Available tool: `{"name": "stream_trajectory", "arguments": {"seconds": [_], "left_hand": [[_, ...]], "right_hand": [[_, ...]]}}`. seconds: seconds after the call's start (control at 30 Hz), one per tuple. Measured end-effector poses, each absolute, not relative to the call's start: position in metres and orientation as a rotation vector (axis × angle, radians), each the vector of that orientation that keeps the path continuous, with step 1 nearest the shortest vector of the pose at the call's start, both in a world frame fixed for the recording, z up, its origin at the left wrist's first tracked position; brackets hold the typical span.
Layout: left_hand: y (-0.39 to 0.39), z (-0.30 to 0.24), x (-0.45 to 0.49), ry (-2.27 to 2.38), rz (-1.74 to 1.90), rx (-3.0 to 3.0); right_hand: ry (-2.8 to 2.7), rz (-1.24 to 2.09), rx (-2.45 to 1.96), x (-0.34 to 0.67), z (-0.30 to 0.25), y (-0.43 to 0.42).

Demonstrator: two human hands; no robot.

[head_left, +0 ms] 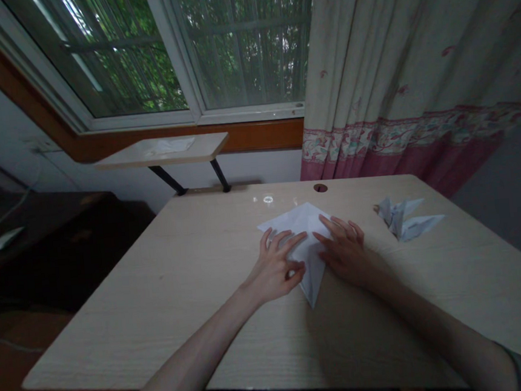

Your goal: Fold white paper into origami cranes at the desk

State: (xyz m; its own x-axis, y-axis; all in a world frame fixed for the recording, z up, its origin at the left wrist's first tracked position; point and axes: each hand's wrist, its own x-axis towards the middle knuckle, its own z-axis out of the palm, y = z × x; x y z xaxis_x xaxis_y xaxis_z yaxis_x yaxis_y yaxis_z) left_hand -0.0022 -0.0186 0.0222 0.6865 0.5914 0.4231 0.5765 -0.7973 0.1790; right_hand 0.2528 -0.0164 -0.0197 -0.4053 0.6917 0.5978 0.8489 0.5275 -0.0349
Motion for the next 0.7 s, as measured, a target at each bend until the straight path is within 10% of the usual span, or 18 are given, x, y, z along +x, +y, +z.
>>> {"name": "stream_trajectory", "arguments": {"seconds": [0.7], "left_hand": [[-0.019,0.016,0.002,1.021,0.562,2.929]], "right_hand": [[-2.133,-0.394,-1.313,0.253,-0.03,-0.008]]}}
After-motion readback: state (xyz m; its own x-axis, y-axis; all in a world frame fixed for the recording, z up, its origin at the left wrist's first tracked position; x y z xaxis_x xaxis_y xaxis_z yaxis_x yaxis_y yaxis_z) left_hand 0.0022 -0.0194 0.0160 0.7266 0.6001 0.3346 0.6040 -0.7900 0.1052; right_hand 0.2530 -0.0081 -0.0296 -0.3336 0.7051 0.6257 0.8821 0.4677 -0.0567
